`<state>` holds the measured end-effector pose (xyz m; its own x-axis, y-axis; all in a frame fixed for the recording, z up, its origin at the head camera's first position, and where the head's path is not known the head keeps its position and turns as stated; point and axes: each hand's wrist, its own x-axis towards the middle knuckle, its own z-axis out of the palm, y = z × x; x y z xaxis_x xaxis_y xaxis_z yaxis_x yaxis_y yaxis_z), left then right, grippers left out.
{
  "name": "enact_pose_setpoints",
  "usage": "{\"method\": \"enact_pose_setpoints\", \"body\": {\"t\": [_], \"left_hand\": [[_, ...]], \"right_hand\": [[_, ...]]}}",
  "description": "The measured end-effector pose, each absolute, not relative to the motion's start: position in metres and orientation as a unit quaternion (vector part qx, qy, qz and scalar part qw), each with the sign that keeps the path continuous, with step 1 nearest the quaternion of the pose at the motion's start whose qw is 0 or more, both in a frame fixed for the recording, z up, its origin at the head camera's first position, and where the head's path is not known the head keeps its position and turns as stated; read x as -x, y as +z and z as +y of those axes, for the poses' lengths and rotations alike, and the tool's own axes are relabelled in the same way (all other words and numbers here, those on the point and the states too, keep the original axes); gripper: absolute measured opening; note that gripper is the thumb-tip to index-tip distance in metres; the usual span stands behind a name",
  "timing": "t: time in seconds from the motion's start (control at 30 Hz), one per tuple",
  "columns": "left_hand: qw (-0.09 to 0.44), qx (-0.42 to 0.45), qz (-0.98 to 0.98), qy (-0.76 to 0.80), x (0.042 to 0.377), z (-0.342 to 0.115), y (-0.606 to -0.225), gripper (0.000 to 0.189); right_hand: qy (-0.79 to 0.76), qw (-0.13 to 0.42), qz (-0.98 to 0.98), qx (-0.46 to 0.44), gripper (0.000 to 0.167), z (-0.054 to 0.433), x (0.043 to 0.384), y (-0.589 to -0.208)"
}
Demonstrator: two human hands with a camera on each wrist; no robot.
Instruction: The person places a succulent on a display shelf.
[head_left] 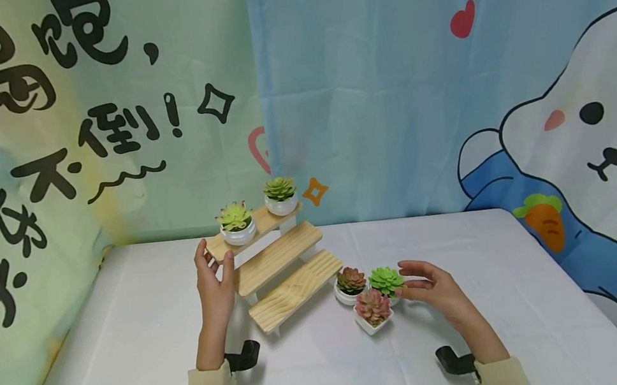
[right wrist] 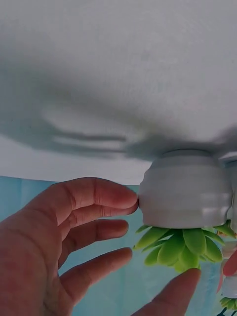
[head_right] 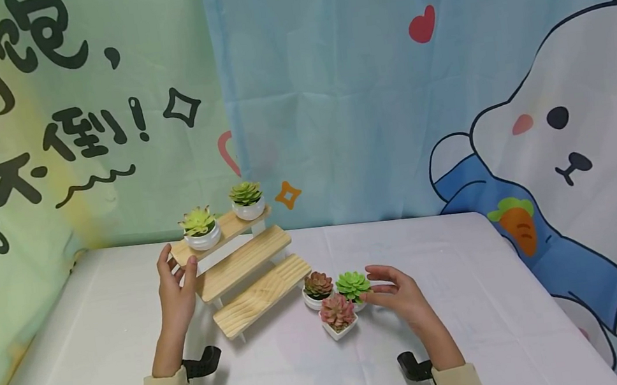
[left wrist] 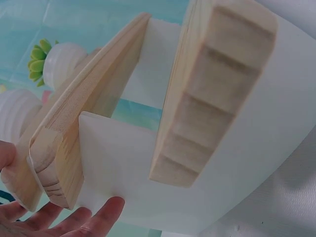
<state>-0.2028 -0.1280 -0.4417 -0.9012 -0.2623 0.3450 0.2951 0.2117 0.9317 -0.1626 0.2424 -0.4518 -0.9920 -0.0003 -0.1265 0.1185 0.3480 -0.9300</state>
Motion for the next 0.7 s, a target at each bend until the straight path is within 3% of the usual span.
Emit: {"method": "enact_pose_setpoints", "body": {"t": [0.7], "left_hand": [[0.213, 0.010, -0.743, -0.634, 0.204, -0.130, -0.443, 0.061]], "right_hand": [[-0.564, 0.113, 0.818, 0.005, 0.074, 0.242, 0.166, -0.467]]}}
